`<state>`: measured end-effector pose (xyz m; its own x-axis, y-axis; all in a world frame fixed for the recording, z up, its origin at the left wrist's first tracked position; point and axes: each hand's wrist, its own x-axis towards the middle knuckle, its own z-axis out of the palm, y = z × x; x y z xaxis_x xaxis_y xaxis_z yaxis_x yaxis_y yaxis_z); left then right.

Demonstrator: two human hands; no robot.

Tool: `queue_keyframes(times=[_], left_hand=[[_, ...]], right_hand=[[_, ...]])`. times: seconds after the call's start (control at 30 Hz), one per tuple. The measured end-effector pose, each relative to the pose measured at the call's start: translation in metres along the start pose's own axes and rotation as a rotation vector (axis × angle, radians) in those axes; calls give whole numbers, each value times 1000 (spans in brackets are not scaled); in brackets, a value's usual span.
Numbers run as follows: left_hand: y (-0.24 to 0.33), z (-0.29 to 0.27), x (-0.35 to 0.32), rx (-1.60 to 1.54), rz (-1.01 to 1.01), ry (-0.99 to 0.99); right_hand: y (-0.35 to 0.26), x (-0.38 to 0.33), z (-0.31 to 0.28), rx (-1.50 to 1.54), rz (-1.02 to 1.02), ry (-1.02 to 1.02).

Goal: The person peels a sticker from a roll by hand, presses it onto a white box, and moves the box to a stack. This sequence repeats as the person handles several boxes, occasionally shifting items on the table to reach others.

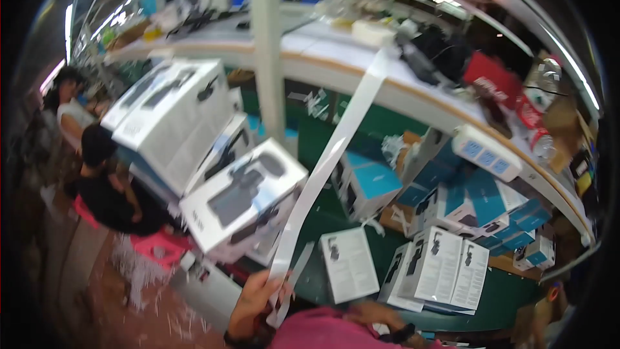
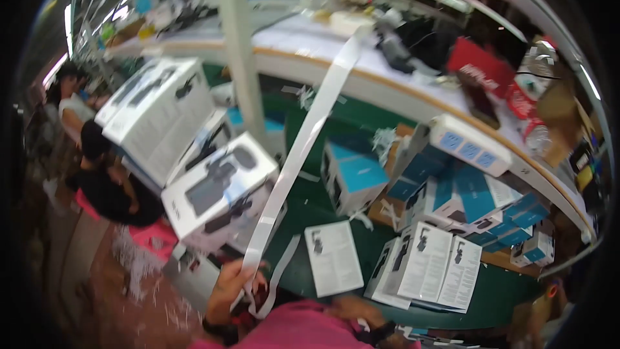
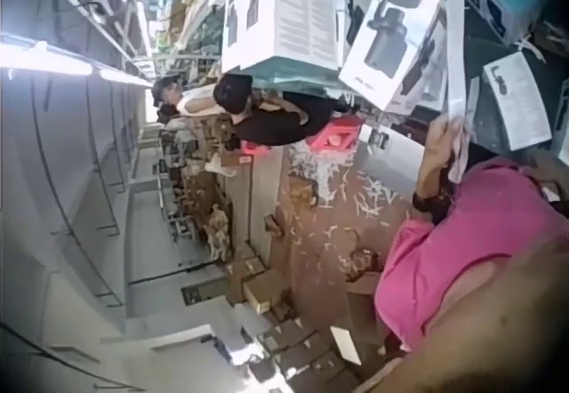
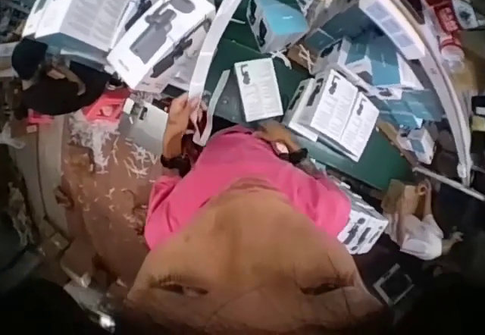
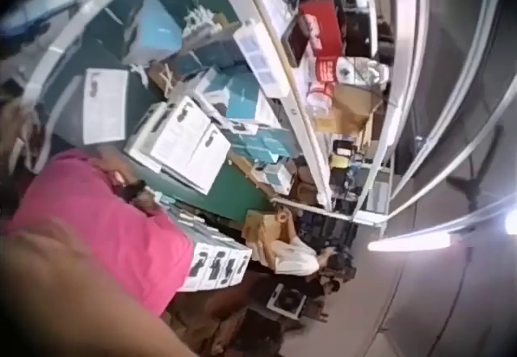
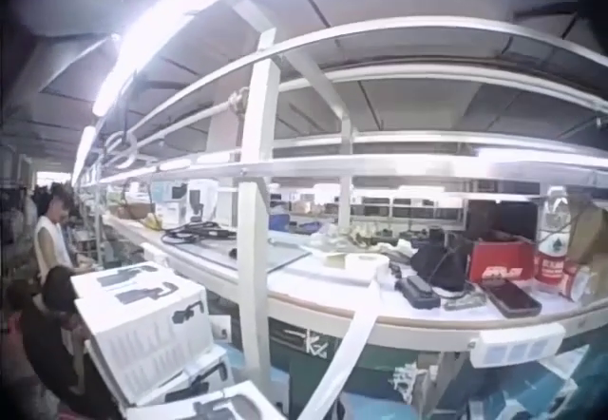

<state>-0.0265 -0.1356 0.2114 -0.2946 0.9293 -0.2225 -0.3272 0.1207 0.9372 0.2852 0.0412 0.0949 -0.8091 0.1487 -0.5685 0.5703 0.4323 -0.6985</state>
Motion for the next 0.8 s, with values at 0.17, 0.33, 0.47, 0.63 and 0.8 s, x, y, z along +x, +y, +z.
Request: queue_keyframes(times=[0.17,0.33,0.47,0.63,0.8], left_hand=[[26,26,6,10,47,-32],[33,44,18,-29,57,-97],[24,52,14,-99,0,-121],[22,66,12,-99,-63,-207],[20,78,24,-90,-9,-198]], right_hand=[[-24,-16,-12,-185,72,-33],[-114,-21,-58,-80,-252,602],[-166,-17,-80,38,-461,892],[-180,4,-89,727,-448,827],[-177,14,-86,970,-490,824]])
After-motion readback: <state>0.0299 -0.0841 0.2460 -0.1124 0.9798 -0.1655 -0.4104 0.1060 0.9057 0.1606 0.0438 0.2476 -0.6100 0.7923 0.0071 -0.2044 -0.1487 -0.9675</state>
